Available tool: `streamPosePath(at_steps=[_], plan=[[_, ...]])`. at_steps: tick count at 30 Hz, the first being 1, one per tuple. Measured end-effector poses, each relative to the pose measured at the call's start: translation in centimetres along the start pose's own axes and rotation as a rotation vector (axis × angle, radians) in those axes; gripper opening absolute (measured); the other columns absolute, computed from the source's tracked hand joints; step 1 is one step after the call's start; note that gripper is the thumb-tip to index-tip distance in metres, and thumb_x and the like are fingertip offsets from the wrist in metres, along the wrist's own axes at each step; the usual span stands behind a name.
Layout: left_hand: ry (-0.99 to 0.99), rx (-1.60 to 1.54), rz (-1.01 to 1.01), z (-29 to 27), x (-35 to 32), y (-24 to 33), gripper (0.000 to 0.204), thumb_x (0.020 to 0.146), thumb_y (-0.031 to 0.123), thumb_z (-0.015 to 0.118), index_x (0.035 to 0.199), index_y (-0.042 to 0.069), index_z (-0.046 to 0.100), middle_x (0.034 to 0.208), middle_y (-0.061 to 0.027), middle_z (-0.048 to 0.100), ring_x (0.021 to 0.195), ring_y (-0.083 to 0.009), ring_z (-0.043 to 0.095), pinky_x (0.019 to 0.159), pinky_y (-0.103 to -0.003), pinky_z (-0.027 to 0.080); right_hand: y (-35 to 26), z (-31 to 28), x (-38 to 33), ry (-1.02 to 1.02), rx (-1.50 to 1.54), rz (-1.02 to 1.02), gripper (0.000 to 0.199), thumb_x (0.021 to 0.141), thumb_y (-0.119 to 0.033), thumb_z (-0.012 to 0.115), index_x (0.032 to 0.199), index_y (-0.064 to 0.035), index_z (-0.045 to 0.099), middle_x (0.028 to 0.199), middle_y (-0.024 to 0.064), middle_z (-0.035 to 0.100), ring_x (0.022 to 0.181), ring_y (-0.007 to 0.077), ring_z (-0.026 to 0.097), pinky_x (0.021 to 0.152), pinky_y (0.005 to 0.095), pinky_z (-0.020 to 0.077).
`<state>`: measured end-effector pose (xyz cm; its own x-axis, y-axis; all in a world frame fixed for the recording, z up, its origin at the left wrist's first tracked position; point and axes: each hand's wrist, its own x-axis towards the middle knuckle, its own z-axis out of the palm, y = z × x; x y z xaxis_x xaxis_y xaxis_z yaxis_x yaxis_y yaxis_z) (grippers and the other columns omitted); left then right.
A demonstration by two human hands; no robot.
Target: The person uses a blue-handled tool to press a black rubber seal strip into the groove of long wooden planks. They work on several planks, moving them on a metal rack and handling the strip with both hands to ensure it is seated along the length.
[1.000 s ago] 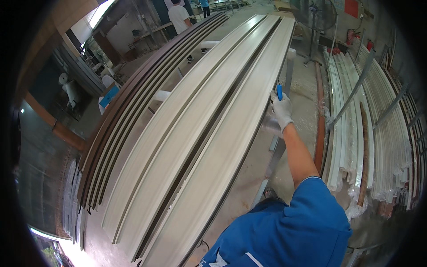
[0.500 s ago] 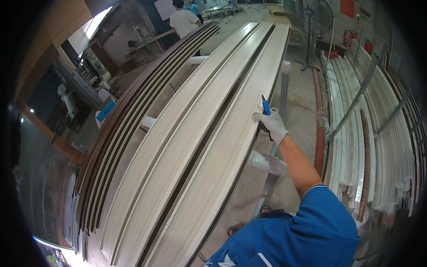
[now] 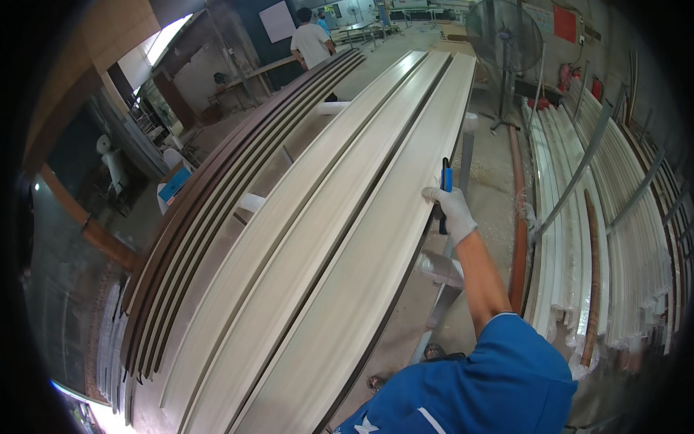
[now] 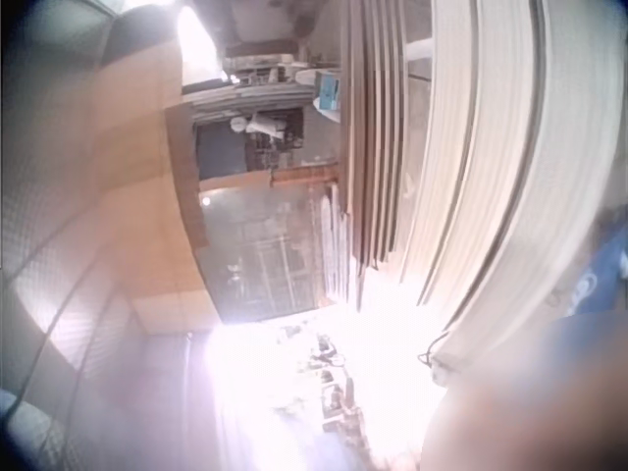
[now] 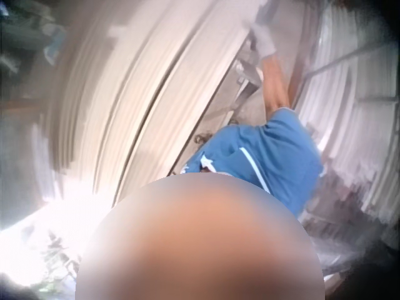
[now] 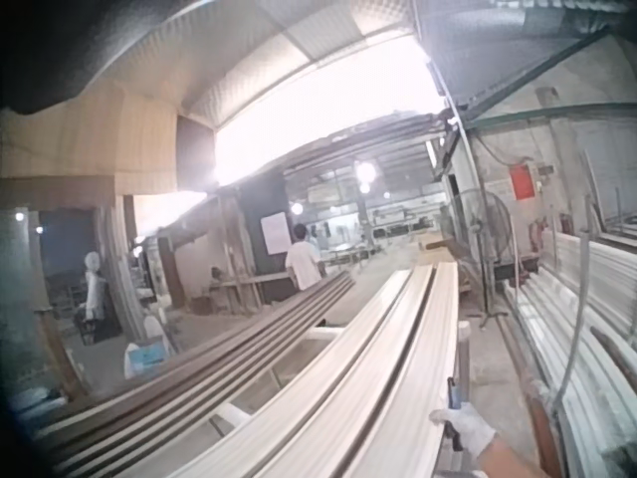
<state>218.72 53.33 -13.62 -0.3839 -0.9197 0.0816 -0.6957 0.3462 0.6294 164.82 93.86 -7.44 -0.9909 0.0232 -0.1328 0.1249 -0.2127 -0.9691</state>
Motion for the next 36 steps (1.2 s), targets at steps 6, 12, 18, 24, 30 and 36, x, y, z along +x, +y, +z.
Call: streamPosePath(at_steps=[6, 12, 18, 24, 30, 36], plan=[[-0.011, -0.019, 0.008, 0.3, 1.4, 0.7, 0.042, 0.103, 0.039, 0.057, 0.119, 0.003, 0.071, 0.102, -0.0176, 0.072, 0.094, -0.0333, 0.068, 0.082, -0.043, 0.056, -0.8, 1.6, -2.4, -0.033, 0.047, -0.038, 0.018, 0.081, -0.016, 0.083, 0.076, -0.0089, 0.068, 0.067, -0.0008, 0.062, 0.049, 0.0083, 0.051, 0.046, 0.0268, 0.0372], [0.013, -0.034, 0.013, -0.5, 3.4, 1.5, 0.04, 0.104, 0.039, 0.057, 0.12, 0.004, 0.071, 0.101, -0.0154, 0.071, 0.093, -0.0307, 0.067, 0.081, -0.042, 0.055, -0.8, 4.5, -2.6, -0.036, 0.064, -0.017, 0.017, 0.081, -0.014, 0.084, 0.079, -0.009, 0.068, 0.07, 0.0012, 0.065, 0.052, 0.0083, 0.054, 0.047, 0.0268, 0.0378], [0.019, -0.038, -0.012, -1.1, 6.1, 1.8, 0.039, 0.104, 0.038, 0.057, 0.12, 0.005, 0.07, 0.101, -0.0132, 0.07, 0.092, -0.028, 0.067, 0.08, -0.04, 0.055, -1.6, 7.5, -2.2, -0.046, 0.043, -0.043, 0.02, 0.081, -0.017, 0.085, 0.079, -0.0103, 0.066, 0.07, 0.0014, 0.066, 0.052, 0.0071, 0.052, 0.046, 0.0262, 0.0355], [0.022, -0.018, -0.042, -2.4, 9.1, 2.1, 0.038, 0.105, 0.038, 0.058, 0.121, 0.005, 0.07, 0.1, -0.0109, 0.07, 0.091, -0.0254, 0.066, 0.079, -0.039, 0.054, -2.1, 11.2, 0.3, -0.09, -0.021, -0.02, 0.023, 0.083, -0.018, 0.086, 0.08, -0.0102, 0.064, 0.07, 0.0005, 0.066, 0.051, 0.006, 0.048, 0.046, 0.0264, 0.0346], [0.049, -0.033, -0.113, -4.0, 11.4, 0.5, 0.037, 0.105, 0.037, 0.058, 0.121, 0.006, 0.069, 0.1, -0.0087, 0.069, 0.09, -0.0228, 0.065, 0.078, -0.037, 0.054, -0.9, 15.7, 4.6, -0.096, -0.107, -0.024, 0.023, 0.084, -0.017, 0.085, 0.091, -0.0027, 0.07, 0.08, 0.0037, 0.07, 0.07, 0.0125, 0.063, 0.069, 0.0297, 0.0502], [0.09, -0.009, -0.226, -6.6, 12.4, -3.5, 0.035, 0.105, 0.036, 0.058, 0.122, 0.007, 0.069, 0.099, -0.0065, 0.069, 0.089, -0.0201, 0.065, 0.077, -0.036, 0.054, -0.5, 16.1, 6.6, -0.16, -0.203, 0.022, 0.049, 0.089, -0.035, 0.084, 0.118, 0.0022, 0.072, 0.086, 0.0029, 0.07, 0.073, 0.0115, 0.062, 0.067, 0.0299, 0.0495]])
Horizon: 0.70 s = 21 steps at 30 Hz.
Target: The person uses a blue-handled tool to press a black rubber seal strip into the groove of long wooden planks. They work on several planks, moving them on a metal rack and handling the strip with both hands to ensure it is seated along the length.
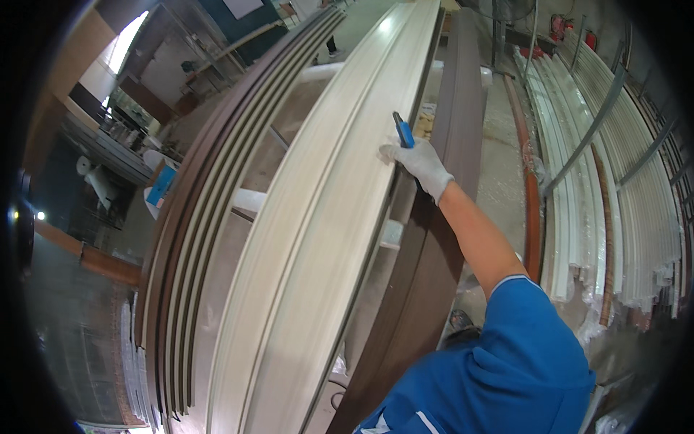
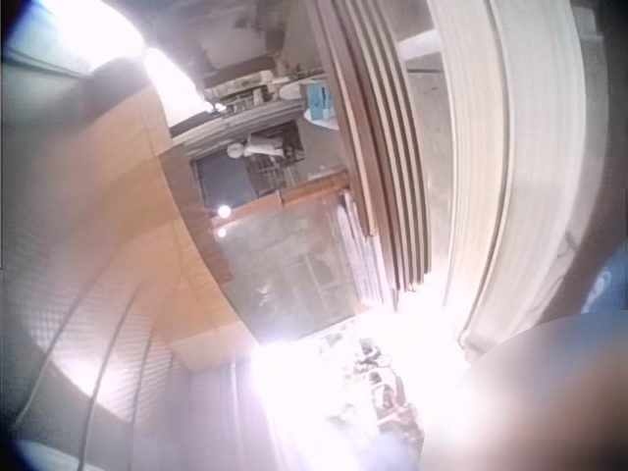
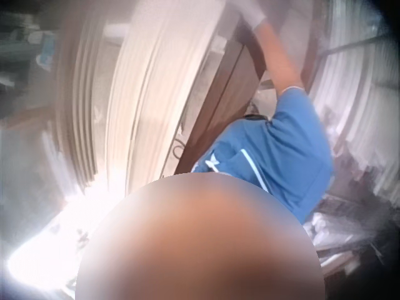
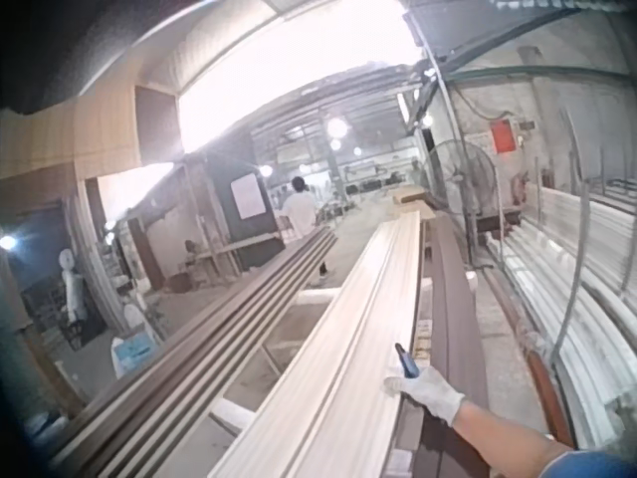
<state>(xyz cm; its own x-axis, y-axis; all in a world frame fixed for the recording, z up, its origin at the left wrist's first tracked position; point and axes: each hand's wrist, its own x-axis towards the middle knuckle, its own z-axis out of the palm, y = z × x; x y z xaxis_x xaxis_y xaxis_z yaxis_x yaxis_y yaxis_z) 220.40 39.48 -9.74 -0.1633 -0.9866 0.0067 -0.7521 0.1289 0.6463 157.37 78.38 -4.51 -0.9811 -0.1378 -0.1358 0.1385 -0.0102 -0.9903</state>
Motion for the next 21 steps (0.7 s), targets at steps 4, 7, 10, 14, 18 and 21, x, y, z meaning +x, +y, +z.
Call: streamPosePath(at_steps=[4, 7, 10, 14, 18, 21], plan=[[0.116, -0.023, -0.104, -3.9, 0.2, -5.6, 0.035, 0.106, 0.036, 0.058, 0.122, 0.007, 0.068, 0.099, -0.005, 0.068, 0.088, -0.0184, 0.064, 0.076, -0.035, 0.053, -0.4, -1.1, 0.1, 0.047, -0.206, 0.032, 0.052, 0.091, -0.049, 0.08, 0.117, -0.005, 0.073, 0.081, -0.0007, 0.066, 0.062, 0.0072, 0.055, 0.054, 0.0272, 0.0424], [0.266, -0.109, -0.242, -9.3, -1.1, -11.1, 0.034, 0.106, 0.036, 0.059, 0.122, 0.008, 0.068, 0.099, -0.0039, 0.068, 0.087, -0.0171, 0.064, 0.076, -0.034, 0.053, -1.0, -2.4, -0.6, 0.09, -0.214, -0.103, 0.045, 0.093, -0.051, 0.078, 0.109, -0.0096, 0.071, 0.077, -0.003, 0.063, 0.058, 0.0055, 0.051, 0.051, 0.0259, 0.0401], [0.423, -0.304, -0.401, -16.3, -4.4, -16.1, 0.033, 0.106, 0.036, 0.059, 0.123, 0.008, 0.068, 0.099, -0.0028, 0.068, 0.087, -0.0157, 0.064, 0.075, -0.033, 0.053, -0.7, -6.0, -2.6, 0.174, -0.118, -0.238, 0.038, 0.094, -0.049, 0.078, 0.1, -0.0122, 0.071, 0.076, -0.0045, 0.063, 0.06, 0.0036, 0.053, 0.054, 0.0242, 0.0407], [0.672, -0.602, -0.64, -23.3, -13.7, -22.2, 0.033, 0.106, 0.035, 0.059, 0.123, 0.009, 0.068, 0.098, -0.0013, 0.067, 0.086, -0.014, 0.063, 0.075, -0.032, 0.053, 0.2, -11.1, -4.2, 0.179, -0.165, -0.254, 0.038, 0.098, -0.042, 0.076, 0.121, -0.0124, 0.076, 0.091, -0.0062, 0.067, 0.072, 0.0036, 0.053, 0.065, 0.0218, 0.0415], [0.402, -0.335, -0.676, -18.8, -17.2, -24.6, 0.038, 0.104, 0.036, 0.062, 0.129, 0.008, 0.071, 0.103, -0.0038, 0.07, 0.089, -0.0163, 0.065, 0.078, -0.034, 0.057, 2.0, -13.3, -3.8, 0.115, -0.131, -0.149, 0.047, 0.101, -0.046, 0.07, 0.134, -0.0122, 0.072, 0.095, -0.0054, 0.066, 0.074, 0.0027, 0.049, 0.065, 0.0217, 0.04], [0.471, 0.17, -0.466, -15.8, -19.2, -22.8, 0.055, 0.103, 0.048, 0.055, 0.118, -0.003, 0.073, 0.108, -0.0286, 0.074, 0.109, -0.0425, 0.069, 0.092, -0.049, 0.053, 2.8, -13.6, -4.2, -0.091, -0.079, -0.199, 0.047, 0.105, -0.045, 0.065, 0.137, -0.0105, 0.069, 0.096, -0.0043, 0.062, 0.073, 0.002, 0.048, 0.063, 0.0218, 0.0391]])
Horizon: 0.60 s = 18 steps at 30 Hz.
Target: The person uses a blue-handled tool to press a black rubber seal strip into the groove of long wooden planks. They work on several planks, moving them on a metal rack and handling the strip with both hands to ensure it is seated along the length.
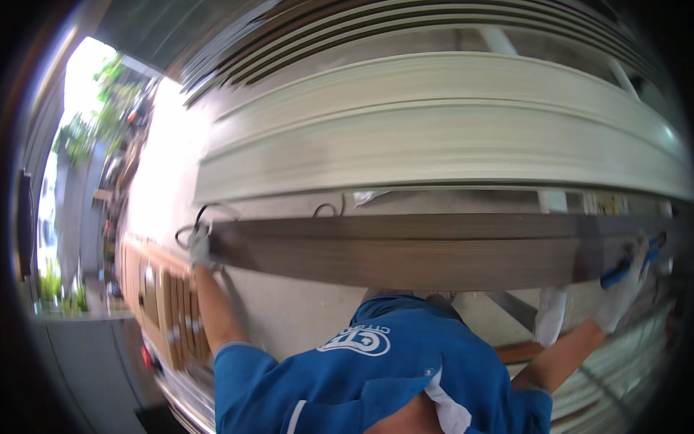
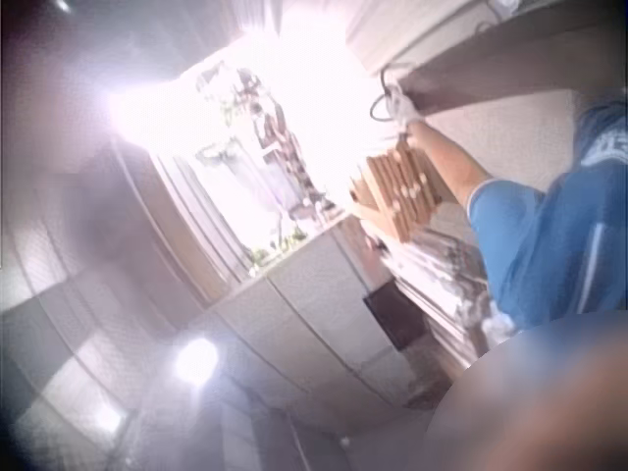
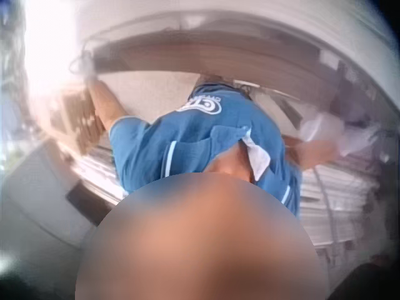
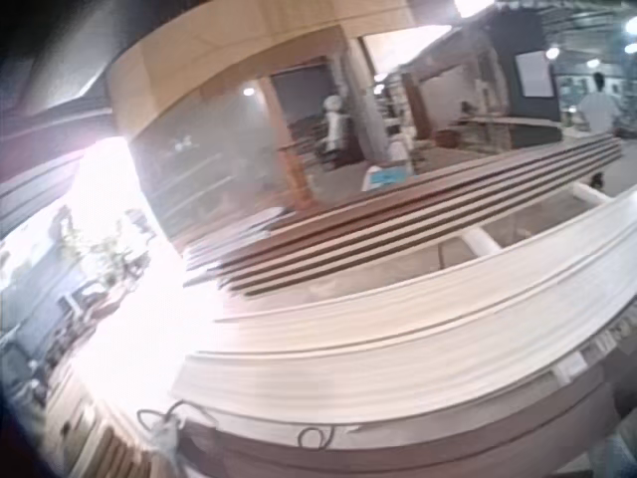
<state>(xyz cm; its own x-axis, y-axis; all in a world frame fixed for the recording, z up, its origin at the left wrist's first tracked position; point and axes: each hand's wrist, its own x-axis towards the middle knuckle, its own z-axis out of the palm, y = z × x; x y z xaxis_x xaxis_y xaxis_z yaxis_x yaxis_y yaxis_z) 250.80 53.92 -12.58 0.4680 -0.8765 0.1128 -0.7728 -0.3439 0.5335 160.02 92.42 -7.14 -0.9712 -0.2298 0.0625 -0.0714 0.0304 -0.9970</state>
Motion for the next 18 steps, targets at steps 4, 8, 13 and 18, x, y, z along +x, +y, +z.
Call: streamPosePath(at_steps=[4, 8, 13, 18], plan=[[0.11, 0.201, 0.109, -0.8, -3.2, 1.5, 0.051, 0.105, 0.046, 0.051, 0.123, 0.003, 0.073, 0.116, -0.0289, 0.072, 0.114, -0.0469, 0.066, 0.095, -0.053, 0.051, 0.3, 0.3, -1.3, -0.09, 0.021, -0.032, 0.044, 0.107, -0.041, 0.063, 0.138, -0.0112, 0.066, 0.096, -0.003, 0.062, 0.073, 0.0023, 0.048, 0.063, 0.0214, 0.0393], [-0.049, 0.026, 0.045, -1.3, -3.2, 1.2, 0.044, 0.102, 0.045, 0.058, 0.123, 0.01, 0.075, 0.116, -0.0219, 0.075, 0.114, -0.0409, 0.07, 0.095, -0.048, 0.053, -0.6, -0.8, -3.0, -0.066, -0.003, -0.021, 0.048, 0.107, -0.046, 0.062, 0.136, -0.0085, 0.067, 0.098, -0.0019, 0.061, 0.076, 0.004, 0.048, 0.067, 0.0211, 0.0389], [-0.079, 0.208, 0.036, -0.3, -0.6, 0.9, 0.046, 0.102, 0.048, 0.057, 0.119, 0.011, 0.077, 0.118, -0.0219, 0.075, 0.116, -0.0413, 0.069, 0.098, -0.048, 0.053, -3.0, -1.9, -7.5, 0.019, 0.022, -0.027, 0.046, 0.106, -0.044, 0.064, 0.136, -0.0085, 0.066, 0.101, -0.0012, 0.061, 0.079, 0.005, 0.048, 0.069, 0.0229, 0.0399], [-0.058, 0.411, 0.059, 0.9, -0.8, 0.6, 0.048, 0.101, 0.049, 0.054, 0.113, 0.009, 0.078, 0.117, -0.0228, 0.074, 0.114, -0.0426, 0.069, 0.099, -0.051, 0.053, -4.8, -0.1, -11.7, 0.07, 0.078, -0.032, 0.043, 0.106, -0.042, 0.065, 0.134, -0.0086, 0.067, 0.102, -0.0009, 0.06, 0.079, 0.0062, 0.048, 0.069, 0.0239, 0.0408]])
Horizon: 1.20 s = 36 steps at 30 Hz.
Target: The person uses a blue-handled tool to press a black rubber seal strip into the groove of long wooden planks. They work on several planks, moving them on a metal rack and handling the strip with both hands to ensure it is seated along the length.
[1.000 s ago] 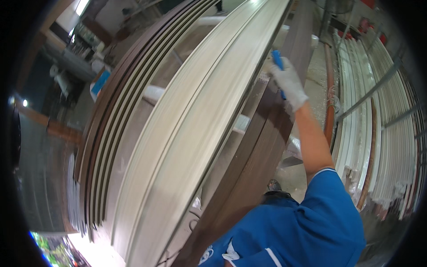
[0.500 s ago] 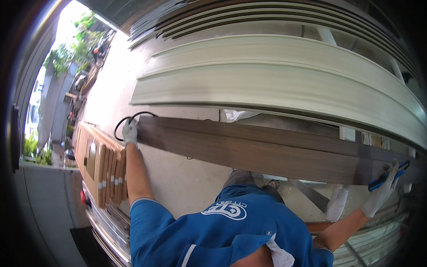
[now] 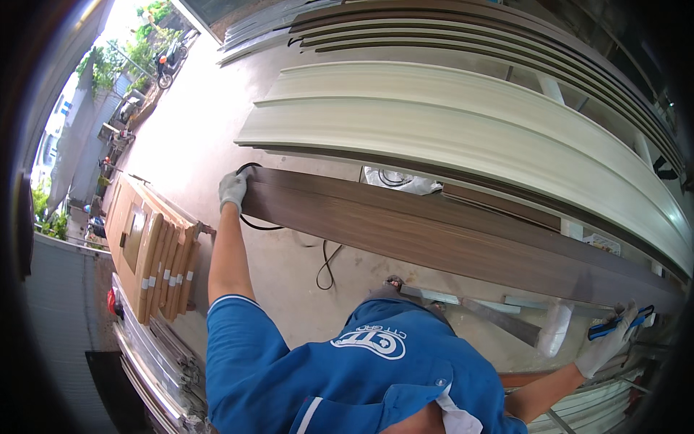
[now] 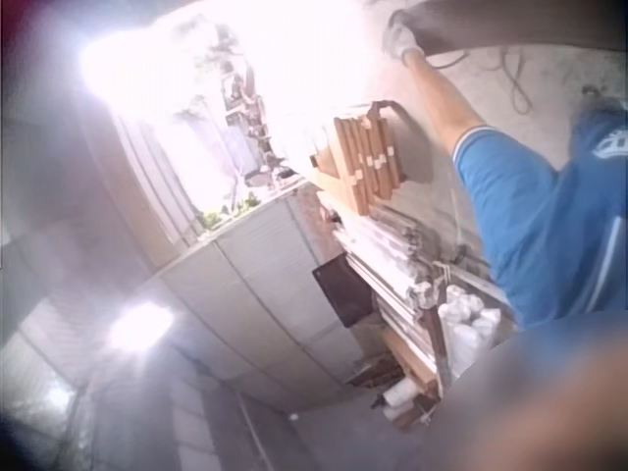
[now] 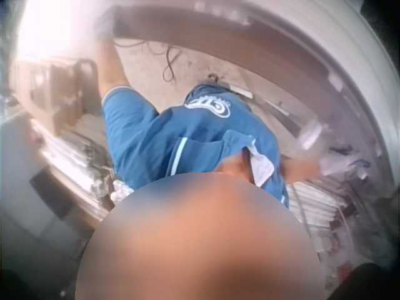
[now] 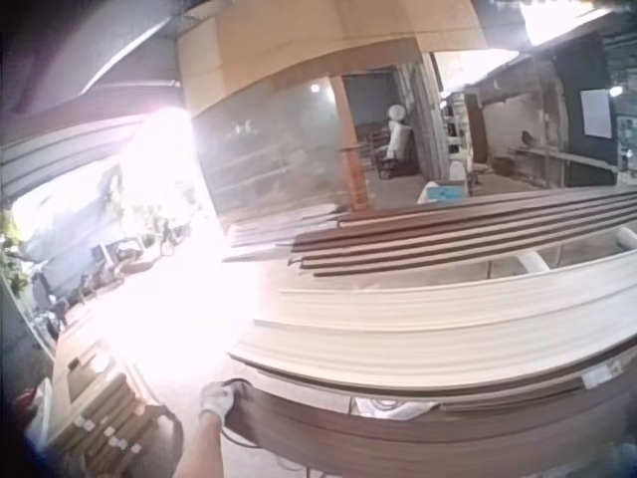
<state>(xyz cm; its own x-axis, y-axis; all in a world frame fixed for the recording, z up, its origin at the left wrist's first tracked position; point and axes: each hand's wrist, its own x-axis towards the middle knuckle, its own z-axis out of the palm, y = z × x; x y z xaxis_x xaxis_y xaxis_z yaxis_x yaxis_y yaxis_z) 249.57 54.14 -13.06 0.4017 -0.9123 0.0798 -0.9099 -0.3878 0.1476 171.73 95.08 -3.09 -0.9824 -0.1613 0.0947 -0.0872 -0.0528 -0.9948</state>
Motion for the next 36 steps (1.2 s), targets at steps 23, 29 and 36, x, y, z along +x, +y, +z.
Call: streamPosePath(at_steps=[23, 29, 36], plan=[[-1.055, -2.226, 0.726, -19.5, -11.2, 22.4, 0.036, 0.113, 0.029, 0.047, 0.114, -0.001, 0.066, 0.065, 0.0021, 0.033, 0.072, -0.017, 0.046, 0.076, -0.035, 0.04, -3.4, 19.1, -22.4, -0.838, 0.265, -0.026, 0.048, 0.098, -0.019, 0.077, 0.14, 0.0001, 0.062, 0.091, -0.0004, 0.068, 0.064, 0.0034, 0.052, 0.057, 0.0211, 0.0413], [-1.155, -2.586, 0.536, -19.9, -16.5, 26.5, 0.029, 0.111, 0.024, 0.055, 0.113, -0.003, 0.065, 0.071, -0.003, 0.051, 0.079, -0.0255, 0.061, 0.089, -0.045, 0.051, -7.3, 26.1, -29.7, -1.27, 0.176, 0.027, 0.06, 0.086, -0.014, 0.087, 0.14, -0.0047, 0.063, 0.087, -0.0006, 0.072, 0.062, 0.0023, 0.055, 0.055, 0.02, 0.0421], [-0.796, -2.504, 0.505, -14.3, -9.5, 21.0, 0.027, 0.112, 0.021, 0.052, 0.117, -0.003, 0.063, 0.082, -0.0091, 0.061, 0.095, -0.0295, 0.066, 0.102, -0.048, 0.051, -6.1, 21.6, -29.1, -1.384, -0.086, 0.281, 0.025, 0.089, -0.014, 0.083, 0.111, -0.0046, 0.074, 0.079, -0.0036, 0.069, 0.058, 0.0016, 0.053, 0.052, 0.0187, 0.0388]])
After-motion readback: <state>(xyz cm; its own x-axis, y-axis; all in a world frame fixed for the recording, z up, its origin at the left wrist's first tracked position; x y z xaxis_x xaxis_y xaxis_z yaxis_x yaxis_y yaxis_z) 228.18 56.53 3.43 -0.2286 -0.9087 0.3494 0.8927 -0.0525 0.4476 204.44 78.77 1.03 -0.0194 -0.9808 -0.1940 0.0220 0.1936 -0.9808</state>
